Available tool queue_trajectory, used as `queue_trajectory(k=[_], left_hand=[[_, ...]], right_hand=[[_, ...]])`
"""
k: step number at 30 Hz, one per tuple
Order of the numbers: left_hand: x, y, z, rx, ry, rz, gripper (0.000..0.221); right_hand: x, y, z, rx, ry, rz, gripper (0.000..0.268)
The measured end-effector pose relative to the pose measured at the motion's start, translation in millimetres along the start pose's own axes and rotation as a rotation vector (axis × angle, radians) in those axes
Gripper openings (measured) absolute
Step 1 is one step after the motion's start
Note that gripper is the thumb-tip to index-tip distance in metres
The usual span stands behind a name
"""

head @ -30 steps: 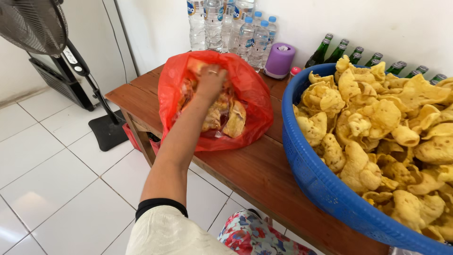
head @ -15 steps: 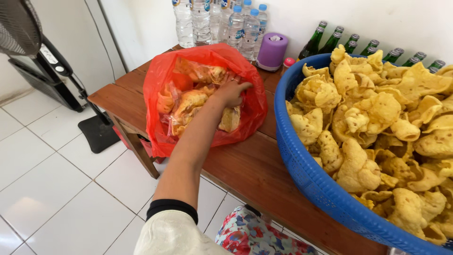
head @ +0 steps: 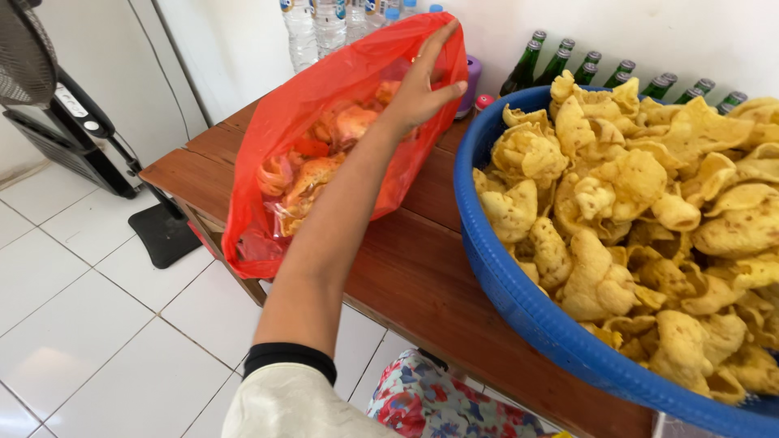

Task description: The person packs fried snacks from a blue basket into small clear plastic bags and seals them with a yellow handheld stapler. Sealed bags are placed into a red plastic bag on the table.

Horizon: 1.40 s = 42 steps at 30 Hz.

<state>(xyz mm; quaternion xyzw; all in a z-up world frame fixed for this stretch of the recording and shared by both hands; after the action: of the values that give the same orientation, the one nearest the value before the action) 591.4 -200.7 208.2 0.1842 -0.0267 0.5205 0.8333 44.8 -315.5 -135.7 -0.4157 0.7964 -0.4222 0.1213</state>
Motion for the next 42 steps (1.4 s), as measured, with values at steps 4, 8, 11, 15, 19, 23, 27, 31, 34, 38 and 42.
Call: queue_trajectory(k=[4,8,11,15,19,23,27,31,34,38,42], left_hand=[[-8.9,32.8,-9.0,0.093,-0.255,0.161,0.067],[-5.2,85.3,-41.9,0.139,-0.271,0.332,0.056],[0.0,134.3,-52.6,0.105,-0.246,0.490,0.047],[5.1,212.5,-65.0,0.020,-0.077,0.283,0.031],[-16.9,285.8,-118.0,0.196,0.052,0.099,0.020],[-52.1,325.0,-167.1,0.312,0.165,-0.179,0.025],[-81.6,336.2,-207.3,0.428,0.218,-0.277,0.022],[-94.3,348.1,-243.9,0.518,0.226,-0.299,0.016],[-102.8,346.8,-271.2,0.696,0.187,-0.308,0.014],[-123.9,357.4,-291.7,0.689,0.120,-0.367,0.014],[-138.2,366.8,-295.5,0.663,0.017,-0.405,0.011]], right_hand=[[12.0,16.3,-22.9,0.024,0.015,-0.003,0.018],[29.3,-3.6,-77.9,0.315,0.034,-0.185,0.018],[43.5,-61.0,-140.4,0.791,0.244,-0.508,0.043],[34.7,-137.7,-165.7,1.123,0.551,-0.985,0.074],[19.6,-162.6,-139.0,1.149,0.568,-1.113,0.070],[8.5,-154.3,-120.8,1.236,0.620,-1.017,0.066],[19.7,-134.0,-121.5,1.195,0.649,-0.936,0.034],[56.1,-110.8,-155.7,1.179,0.803,-0.690,0.018],[83.9,-98.6,-168.8,1.113,0.911,-0.770,0.020],[100.0,-84.8,-166.0,1.038,0.962,-0.994,0.036],[103.9,-79.0,-159.1,1.033,0.967,-0.997,0.026]])
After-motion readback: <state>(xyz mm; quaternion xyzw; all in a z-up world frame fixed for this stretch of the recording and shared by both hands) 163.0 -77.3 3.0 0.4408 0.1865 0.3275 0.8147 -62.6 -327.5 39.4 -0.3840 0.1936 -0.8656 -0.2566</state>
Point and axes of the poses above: each hand's wrist, its own z-axis towards the middle knuckle, its own x-axis out of the back of the hand, y = z × x, the point moved 5 cm from there along z, towards the middle knuckle, and after that the axes turned 11 degrees about -x, right-handed, at the moved point
